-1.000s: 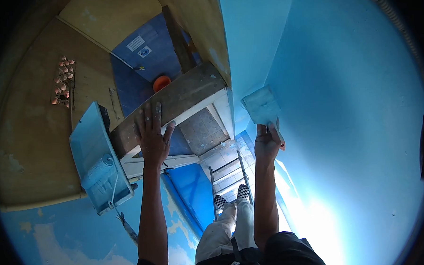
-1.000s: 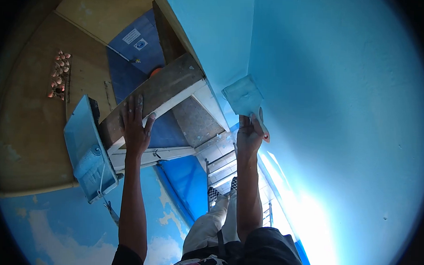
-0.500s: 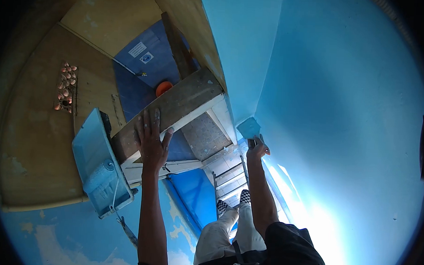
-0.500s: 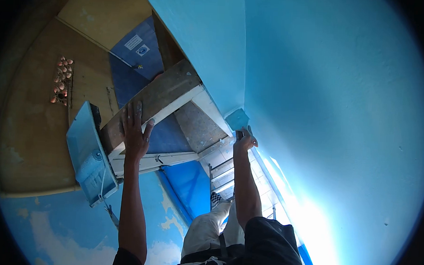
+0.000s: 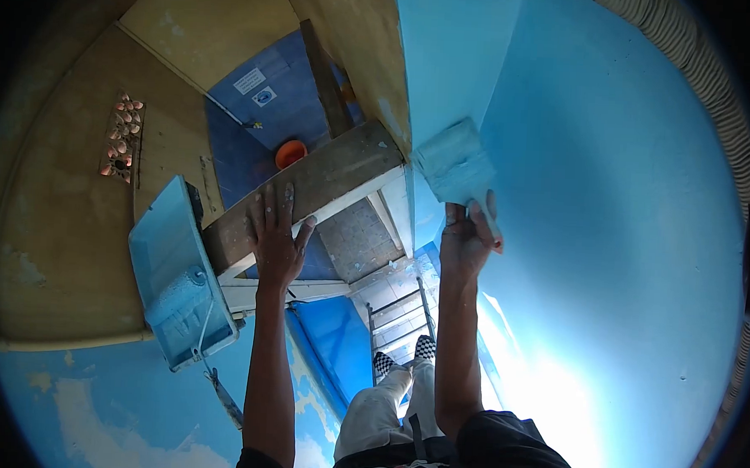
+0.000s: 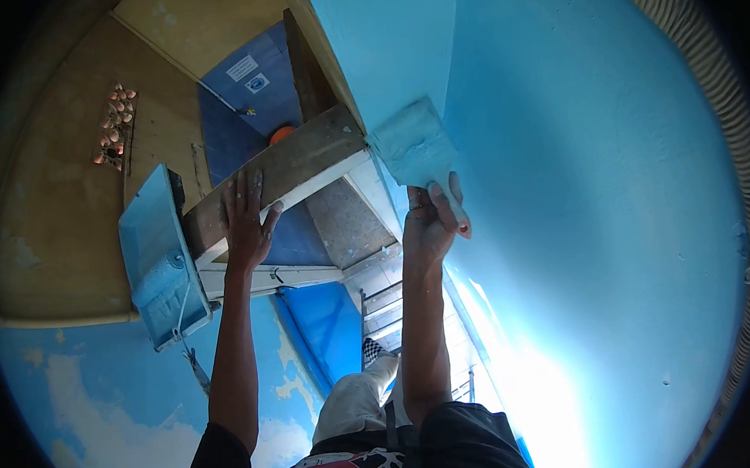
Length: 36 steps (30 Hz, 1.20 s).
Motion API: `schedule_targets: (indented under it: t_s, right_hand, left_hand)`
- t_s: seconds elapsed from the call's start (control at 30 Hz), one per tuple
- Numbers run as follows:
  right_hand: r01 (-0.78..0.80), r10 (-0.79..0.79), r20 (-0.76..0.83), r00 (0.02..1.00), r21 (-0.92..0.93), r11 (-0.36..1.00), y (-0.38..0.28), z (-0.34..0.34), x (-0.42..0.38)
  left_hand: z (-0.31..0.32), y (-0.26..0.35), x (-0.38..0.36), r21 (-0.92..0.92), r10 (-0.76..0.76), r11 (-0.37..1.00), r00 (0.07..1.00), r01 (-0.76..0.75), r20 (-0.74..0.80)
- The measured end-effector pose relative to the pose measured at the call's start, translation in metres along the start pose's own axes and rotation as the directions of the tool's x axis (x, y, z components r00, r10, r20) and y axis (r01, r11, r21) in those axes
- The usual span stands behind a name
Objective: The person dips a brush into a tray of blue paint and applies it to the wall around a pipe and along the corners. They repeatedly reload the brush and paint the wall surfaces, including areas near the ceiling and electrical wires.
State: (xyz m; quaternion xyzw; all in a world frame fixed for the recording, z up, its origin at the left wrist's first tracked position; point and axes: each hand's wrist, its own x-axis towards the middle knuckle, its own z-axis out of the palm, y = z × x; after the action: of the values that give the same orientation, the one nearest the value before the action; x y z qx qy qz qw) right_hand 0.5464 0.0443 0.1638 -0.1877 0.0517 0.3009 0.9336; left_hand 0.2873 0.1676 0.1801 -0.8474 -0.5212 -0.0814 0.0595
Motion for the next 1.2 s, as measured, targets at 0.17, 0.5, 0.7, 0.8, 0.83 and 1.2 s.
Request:
schedule_targets:
  t_s: [0.17, 0.5, 0.7, 0.8, 0.83, 1.2]
  right_hand:
    - [-0.068, 0.061, -0.264, 0.963, -0.021, 0.997, 0.066, -0.170, 0.029]
    - [-0.048, -0.007, -0.299, 0.954, -0.178, 0.983, 0.030, -0.078, 0.007]
    - [0.033, -0.033, -0.005, 0.999, 0.018, 0.999, -0.024, 0.026, -0.015]
    - [-0.047, 0.046, 0.013, 0.999, 0.041, 0.998, 0.003, -0.008, 0.003]
    - [-0.097, 0.100, -0.046, 0.994, 0.066, 0.993, 0.020, -0.033, 0.009]
    - [-0.156, -0.031, -0.613, 0.790, -0.250, 0.956, 0.067, -0.180, 0.029]
  left_hand:
    - [-0.001, 0.000, 0.002, -0.021, 0.002, 1.000, 1.000, -0.002, 0.014]
    - [-0.001, -0.002, 0.000, -0.007, 0.000, 1.000, 0.999, 0.000, 0.039]
    - [-0.003, 0.000, 0.001, -0.065, -0.011, 0.998, 0.999, 0.014, 0.041]
    - [-0.005, 0.001, 0.001, -0.049, -0.030, 0.998, 0.997, 0.033, 0.072]
    - [-0.004, 0.000, 0.001, -0.047, -0.026, 0.998, 0.997, 0.029, 0.071]
    - [-0.001, -0.002, 0.002, -0.039, -0.001, 0.999, 0.999, 0.002, 0.040]
